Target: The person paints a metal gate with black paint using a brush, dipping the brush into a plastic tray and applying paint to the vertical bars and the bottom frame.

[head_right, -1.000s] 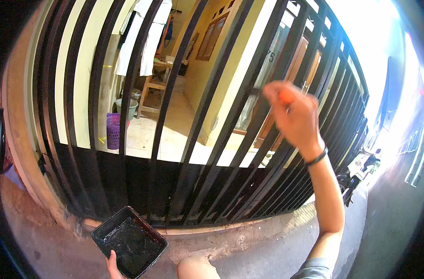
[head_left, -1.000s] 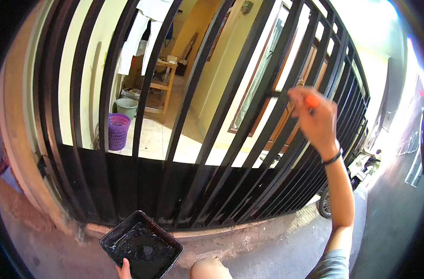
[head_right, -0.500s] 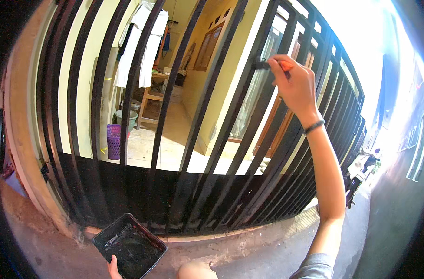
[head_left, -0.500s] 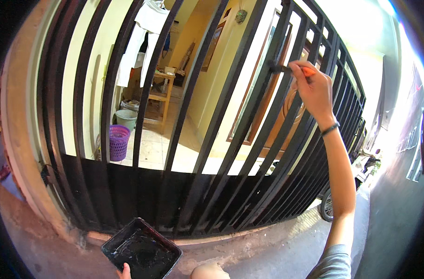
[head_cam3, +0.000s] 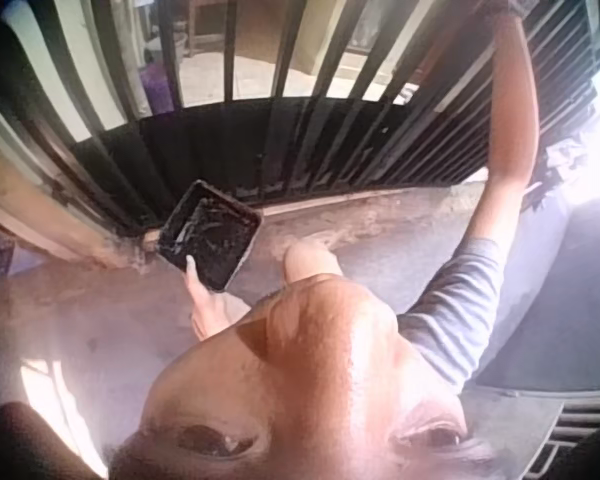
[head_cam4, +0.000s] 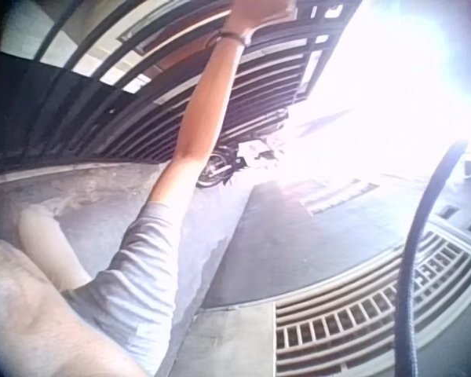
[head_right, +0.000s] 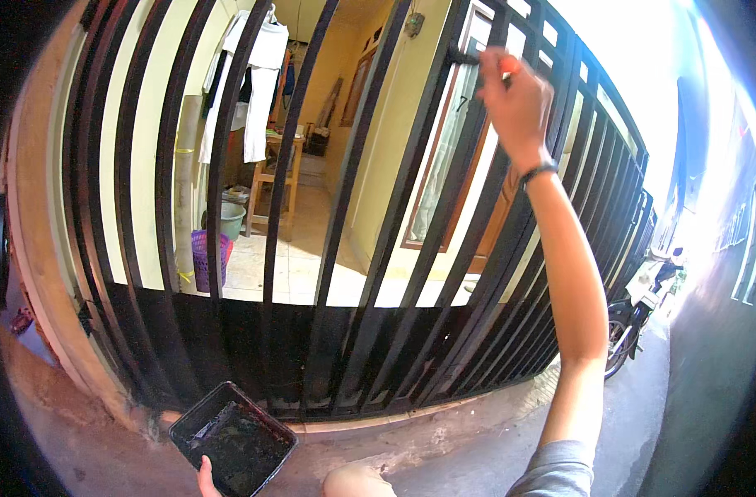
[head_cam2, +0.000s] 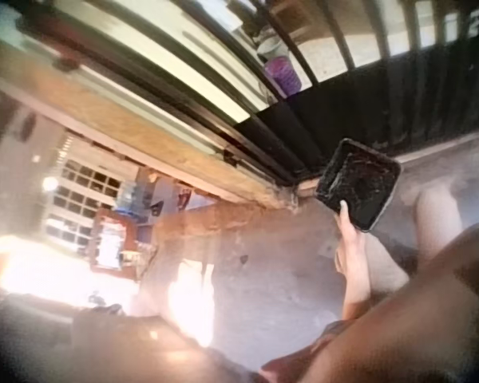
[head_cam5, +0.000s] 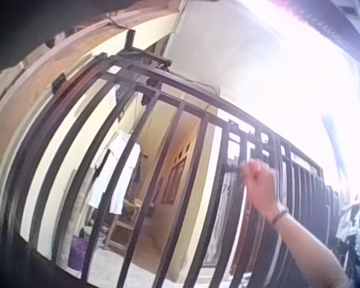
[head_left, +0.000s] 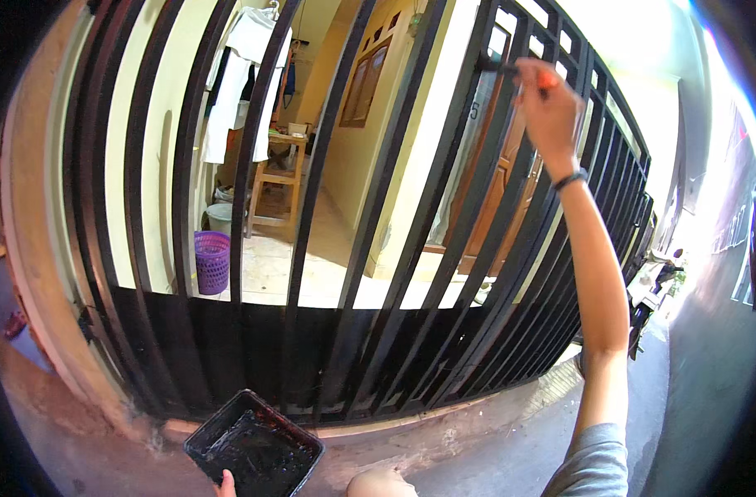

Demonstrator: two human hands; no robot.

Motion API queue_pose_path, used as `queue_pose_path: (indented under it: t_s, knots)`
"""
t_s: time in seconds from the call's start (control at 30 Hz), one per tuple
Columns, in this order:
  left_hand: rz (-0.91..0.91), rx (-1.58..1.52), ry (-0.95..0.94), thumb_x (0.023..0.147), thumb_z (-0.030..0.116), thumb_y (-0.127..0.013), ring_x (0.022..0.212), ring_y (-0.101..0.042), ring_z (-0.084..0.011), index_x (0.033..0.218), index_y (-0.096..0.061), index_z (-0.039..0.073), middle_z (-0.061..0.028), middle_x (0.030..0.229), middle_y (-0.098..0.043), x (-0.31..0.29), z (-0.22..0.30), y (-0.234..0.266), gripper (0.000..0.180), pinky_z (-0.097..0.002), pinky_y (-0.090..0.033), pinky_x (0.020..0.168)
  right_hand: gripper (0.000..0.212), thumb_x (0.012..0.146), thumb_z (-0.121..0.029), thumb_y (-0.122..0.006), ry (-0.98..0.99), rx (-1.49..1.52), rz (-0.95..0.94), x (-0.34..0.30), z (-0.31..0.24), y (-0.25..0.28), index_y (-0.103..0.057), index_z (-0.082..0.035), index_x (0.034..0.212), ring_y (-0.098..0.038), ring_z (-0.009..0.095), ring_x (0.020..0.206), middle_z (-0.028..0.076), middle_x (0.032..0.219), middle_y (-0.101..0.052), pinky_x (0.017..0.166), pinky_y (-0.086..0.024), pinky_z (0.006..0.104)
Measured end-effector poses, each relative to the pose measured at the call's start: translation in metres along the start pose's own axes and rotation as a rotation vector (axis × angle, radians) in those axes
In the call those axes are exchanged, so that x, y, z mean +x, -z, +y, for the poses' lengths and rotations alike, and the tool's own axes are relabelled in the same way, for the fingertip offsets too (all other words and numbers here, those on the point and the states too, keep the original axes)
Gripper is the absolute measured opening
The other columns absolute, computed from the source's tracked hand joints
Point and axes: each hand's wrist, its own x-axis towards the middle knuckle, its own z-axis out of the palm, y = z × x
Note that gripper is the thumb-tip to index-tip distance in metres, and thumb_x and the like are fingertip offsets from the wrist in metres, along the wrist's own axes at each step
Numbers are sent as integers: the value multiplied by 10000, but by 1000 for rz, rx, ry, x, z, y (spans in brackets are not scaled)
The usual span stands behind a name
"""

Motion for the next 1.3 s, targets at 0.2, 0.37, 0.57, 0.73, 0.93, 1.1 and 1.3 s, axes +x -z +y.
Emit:
queue_pose_path:
  t_s: [0.2, 0.37, 0.57, 0.73, 0.93, 1.1, 1.3]
  knots:
    - [3, -193, 128, 1033, 388, -660, 1349, -601, -314, 1558, -485, 58, -147, 1500, -597, -4, 23, -19, 644, -464, -491, 1160, 290, 1068, -276, -674, -211, 209, -261, -72, -33, 32, -771, -3, 1077, -748, 120, 633, 49, 728, -735, 536, -543, 246]
    - [24, -193, 161, 1036, 389, -654, 1359, -587, -316, 1556, -485, 48, -147, 1508, -592, -8, 23, -21, 644, -448, -474, 1174, 318, 1080, -295, -658, -225, 290, -108, -29, -16, 34, -755, 1, 1146, -754, 126, 682, 101, 904, -780, 545, -557, 233]
    - [-86, -70, 45, 1032, 447, -652, 1370, -574, -279, 1514, -538, 18, -139, 1507, -600, -16, 13, -16, 656, -417, -425, 1205, 337, 1083, -313, -655, -356, 504, 50, -40, 27, 14, -746, -15, 1210, -757, 154, 692, 146, 997, -792, 562, -574, 248]
    - [114, -195, 265, 1023, 523, -632, 1362, -581, -303, 1504, -569, 39, -130, 1513, -601, -8, 21, -17, 685, -441, -421, 1201, 278, 1081, -234, -662, -650, 607, -167, -159, -25, 33, -736, 14, 1184, -684, 88, 601, 98, 910, -771, 540, -537, 233]
    - [111, -108, 147, 1078, 459, -547, 1405, -541, -392, 1583, -435, 12, -193, 1570, -531, -32, 45, -55, 683, -533, -443, 1196, 304, 1076, -277, -664, -700, 750, -206, -193, -5, 47, -738, 14, 1120, -710, 90, 627, 88, 869, -768, 546, -556, 217]
    - [102, -49, 75, 1071, 459, -563, 1397, -545, -389, 1574, -447, 14, -203, 1561, -535, -47, 48, -88, 681, -526, -462, 1176, 309, 1062, -311, -682, -420, 765, 120, -142, 38, 7, -745, -10, 1087, -756, 126, 682, 85, 877, -779, 539, -539, 258]
    - [103, 8, -93, 1065, 425, -593, 1338, -595, -383, 1552, -471, 10, -205, 1501, -590, -56, 60, -103, 651, -512, -492, 1145, 315, 1064, -313, -677, -561, 1011, 344, -163, 33, -26, -759, -10, 1089, -765, 145, 662, 81, 872, -781, 560, -564, 257]
